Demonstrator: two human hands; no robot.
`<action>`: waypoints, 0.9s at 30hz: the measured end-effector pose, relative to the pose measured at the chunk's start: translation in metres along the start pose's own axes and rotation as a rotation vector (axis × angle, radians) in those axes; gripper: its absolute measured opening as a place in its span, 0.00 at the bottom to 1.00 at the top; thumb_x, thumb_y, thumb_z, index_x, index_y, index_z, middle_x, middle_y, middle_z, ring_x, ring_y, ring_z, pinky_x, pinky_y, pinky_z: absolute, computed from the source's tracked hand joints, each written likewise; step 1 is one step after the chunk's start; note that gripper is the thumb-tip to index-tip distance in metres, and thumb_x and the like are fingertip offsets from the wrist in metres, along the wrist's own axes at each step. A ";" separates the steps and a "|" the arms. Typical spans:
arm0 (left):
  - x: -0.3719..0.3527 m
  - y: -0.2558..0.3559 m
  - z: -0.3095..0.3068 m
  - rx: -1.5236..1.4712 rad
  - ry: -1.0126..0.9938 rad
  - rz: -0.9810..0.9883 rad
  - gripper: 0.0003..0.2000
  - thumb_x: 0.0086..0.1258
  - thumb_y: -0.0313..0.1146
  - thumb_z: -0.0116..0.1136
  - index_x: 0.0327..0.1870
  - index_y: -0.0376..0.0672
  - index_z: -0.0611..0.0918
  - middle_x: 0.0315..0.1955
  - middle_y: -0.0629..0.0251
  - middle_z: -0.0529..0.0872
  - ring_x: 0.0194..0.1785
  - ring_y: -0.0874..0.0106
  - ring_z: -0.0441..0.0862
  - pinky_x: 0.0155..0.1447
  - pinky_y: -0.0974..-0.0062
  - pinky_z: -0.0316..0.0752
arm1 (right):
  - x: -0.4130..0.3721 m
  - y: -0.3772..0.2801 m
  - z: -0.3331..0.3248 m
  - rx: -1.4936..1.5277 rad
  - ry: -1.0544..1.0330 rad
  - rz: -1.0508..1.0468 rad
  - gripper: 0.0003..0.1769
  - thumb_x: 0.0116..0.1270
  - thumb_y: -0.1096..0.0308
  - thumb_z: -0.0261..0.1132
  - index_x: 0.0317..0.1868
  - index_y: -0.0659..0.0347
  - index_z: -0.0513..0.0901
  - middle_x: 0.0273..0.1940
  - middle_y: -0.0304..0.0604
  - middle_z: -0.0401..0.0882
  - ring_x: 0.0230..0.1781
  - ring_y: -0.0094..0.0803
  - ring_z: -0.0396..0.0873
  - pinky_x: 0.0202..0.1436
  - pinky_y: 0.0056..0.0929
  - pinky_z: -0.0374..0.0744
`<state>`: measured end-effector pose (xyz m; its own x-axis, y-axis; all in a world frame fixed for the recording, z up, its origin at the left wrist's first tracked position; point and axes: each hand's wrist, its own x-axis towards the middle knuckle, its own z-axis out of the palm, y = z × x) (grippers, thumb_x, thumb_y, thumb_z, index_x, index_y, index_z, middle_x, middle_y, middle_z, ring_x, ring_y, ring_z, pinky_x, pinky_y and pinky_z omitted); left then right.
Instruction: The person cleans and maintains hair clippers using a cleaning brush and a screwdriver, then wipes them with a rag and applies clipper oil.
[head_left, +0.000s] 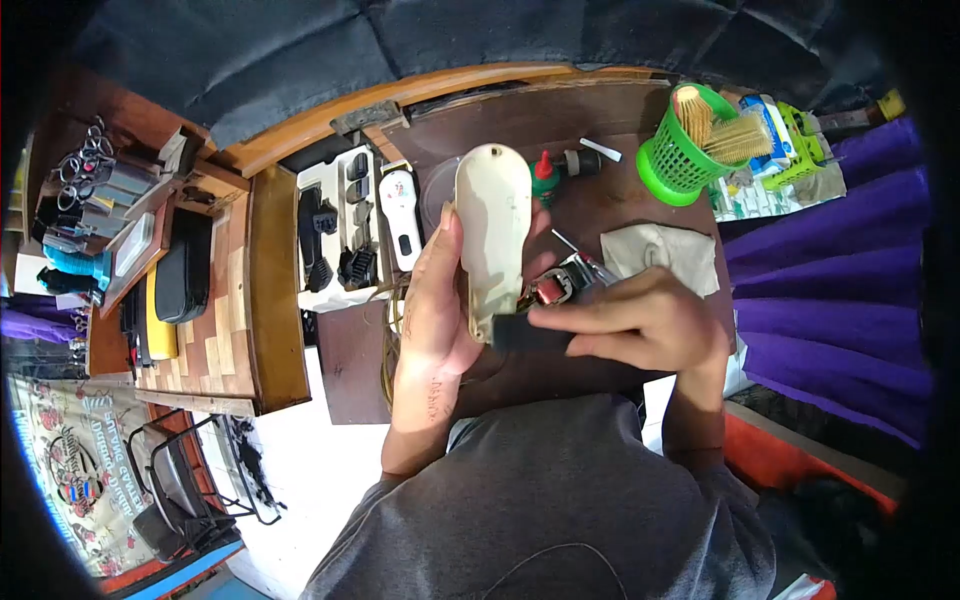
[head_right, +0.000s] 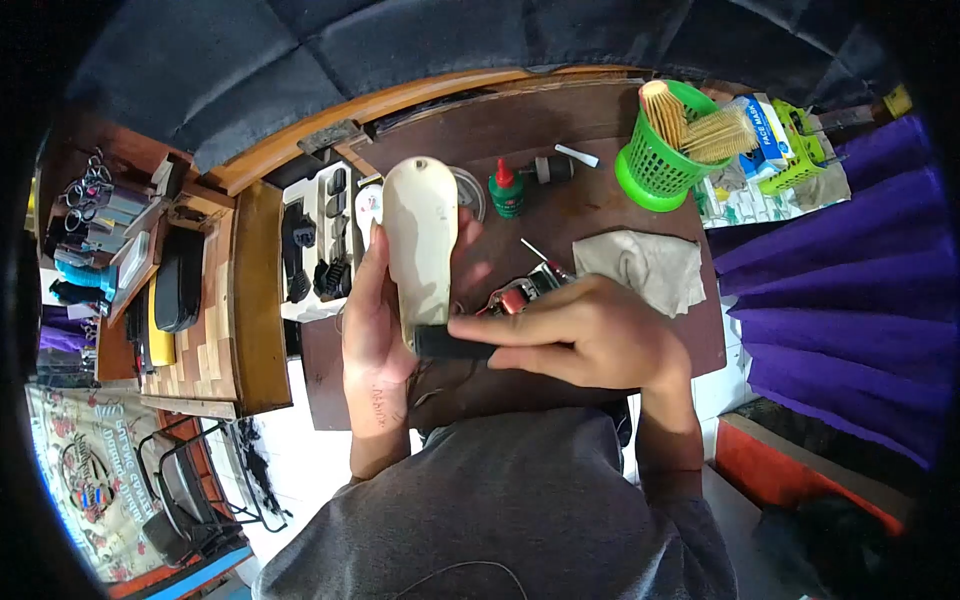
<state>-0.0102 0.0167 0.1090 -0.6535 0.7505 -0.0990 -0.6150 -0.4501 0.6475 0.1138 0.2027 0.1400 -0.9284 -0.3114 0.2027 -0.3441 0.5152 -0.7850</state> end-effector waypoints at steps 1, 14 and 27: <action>-0.001 0.001 0.002 -0.031 -0.007 -0.001 0.27 0.83 0.47 0.40 0.73 0.35 0.64 0.64 0.46 0.76 0.66 0.55 0.77 0.66 0.55 0.78 | 0.001 0.002 0.004 0.009 -0.005 -0.003 0.25 0.64 0.70 0.71 0.62 0.59 0.82 0.45 0.48 0.89 0.36 0.29 0.87 0.40 0.29 0.81; 0.006 0.012 -0.001 0.133 0.136 0.263 0.28 0.83 0.50 0.40 0.75 0.40 0.63 0.67 0.49 0.74 0.69 0.57 0.74 0.70 0.51 0.73 | 0.003 -0.027 0.045 -0.060 0.148 0.226 0.24 0.68 0.71 0.68 0.65 0.54 0.81 0.36 0.48 0.87 0.28 0.22 0.81 0.35 0.25 0.77; 0.006 0.024 -0.004 -0.204 0.008 0.478 0.29 0.83 0.54 0.32 0.75 0.44 0.63 0.66 0.54 0.75 0.64 0.62 0.78 0.63 0.58 0.80 | 0.016 -0.026 0.076 -0.012 0.369 -0.050 0.30 0.72 0.68 0.62 0.72 0.64 0.69 0.43 0.60 0.84 0.33 0.47 0.86 0.36 0.37 0.80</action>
<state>-0.0304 0.0083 0.1210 -0.8853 0.4346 0.1656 -0.3200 -0.8276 0.4612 0.1190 0.1236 0.1188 -0.8976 -0.0283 0.4400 -0.3899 0.5167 -0.7622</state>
